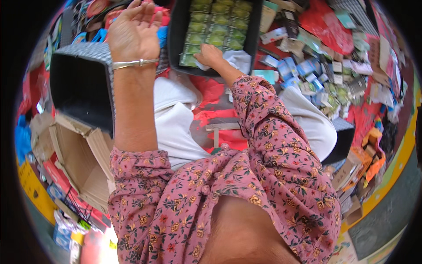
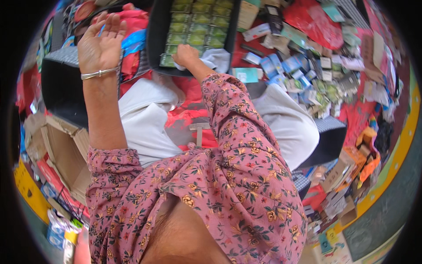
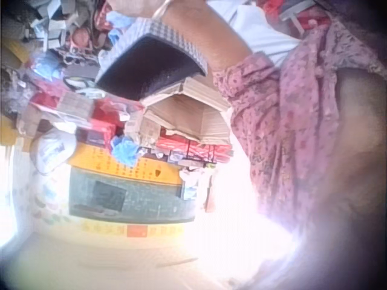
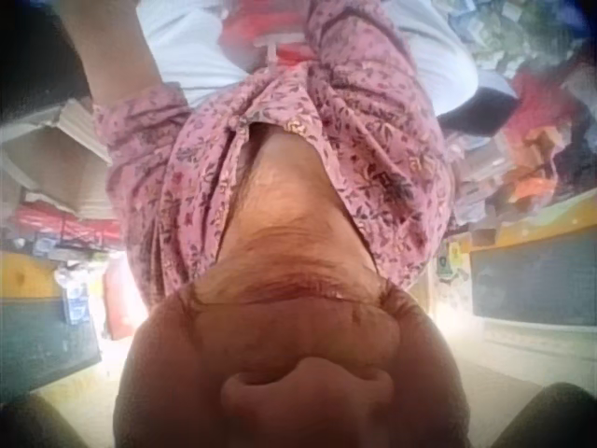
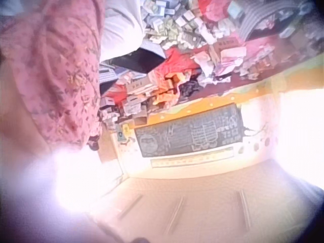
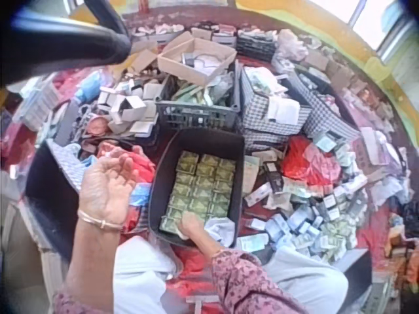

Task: The person sits on the floor and sorts through a pile of small green and white boxes, wiping each box with a white cloth before placing them into a black crate.

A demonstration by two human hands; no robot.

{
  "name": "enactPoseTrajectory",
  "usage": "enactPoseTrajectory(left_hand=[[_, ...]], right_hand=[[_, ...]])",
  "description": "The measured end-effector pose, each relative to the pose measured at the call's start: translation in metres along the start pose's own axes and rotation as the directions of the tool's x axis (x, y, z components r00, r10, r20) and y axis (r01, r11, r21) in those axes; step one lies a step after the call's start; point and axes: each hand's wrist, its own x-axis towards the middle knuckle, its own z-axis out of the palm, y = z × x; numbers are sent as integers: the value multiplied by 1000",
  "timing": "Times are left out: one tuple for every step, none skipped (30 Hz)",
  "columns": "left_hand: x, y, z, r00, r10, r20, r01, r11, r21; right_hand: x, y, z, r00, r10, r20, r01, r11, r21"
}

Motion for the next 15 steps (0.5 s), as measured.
enactPoseTrajectory(left_hand=[[3,-10,9,999,-29,14,29,1000,0],[6,-20,17,998,-58,24,58,998,1],[6,-27,25,996,-80,36,80,997,6],[8,-34,28,991,-103,84,102,995,21],[2,-26,24,991,-91,101,87,995,40],[4,-31,24,984,-109,138,102,993,57],[0,-35,34,965,-177,195,158,982,107],[-11,-25,16,979,-142,147,122,983,135],[-18,-37,24,974,-160,159,134,978,159],[-23,-45,37,967,-180,180,146,971,189],[-26,-45,42,965,-213,152,181,962,204],[-16,-55,37,926,-281,253,240,954,182],[-18,-56,40,926,-299,229,252,944,215],[-18,-60,44,925,-319,206,267,932,246],[-14,-64,45,911,-352,215,285,914,290]], right_hand=[[-3,14,-12,999,34,-21,-32,995,94],[-5,27,-24,997,67,-39,-58,981,187],[-10,43,-42,999,10,-50,0,979,203],[-18,61,-62,997,-57,-50,66,973,219],[-26,57,-87,989,-148,-13,148,968,204],[-32,75,-112,979,-206,10,200,962,187],[-19,127,-123,905,-416,-89,422,903,79],[-58,75,-164,968,-238,-74,250,933,258],[-76,85,-189,997,51,-65,-21,913,408],[-85,118,-213,988,20,-153,45,910,411],[-104,113,-243,954,189,-231,-91,921,379],[-125,111,-268,884,353,-308,-235,903,359],[-145,119,-274,890,264,-372,-98,907,409],[-161,131,-280,879,181,-441,39,895,444],[-173,142,-285,853,238,-464,-37,915,402]])
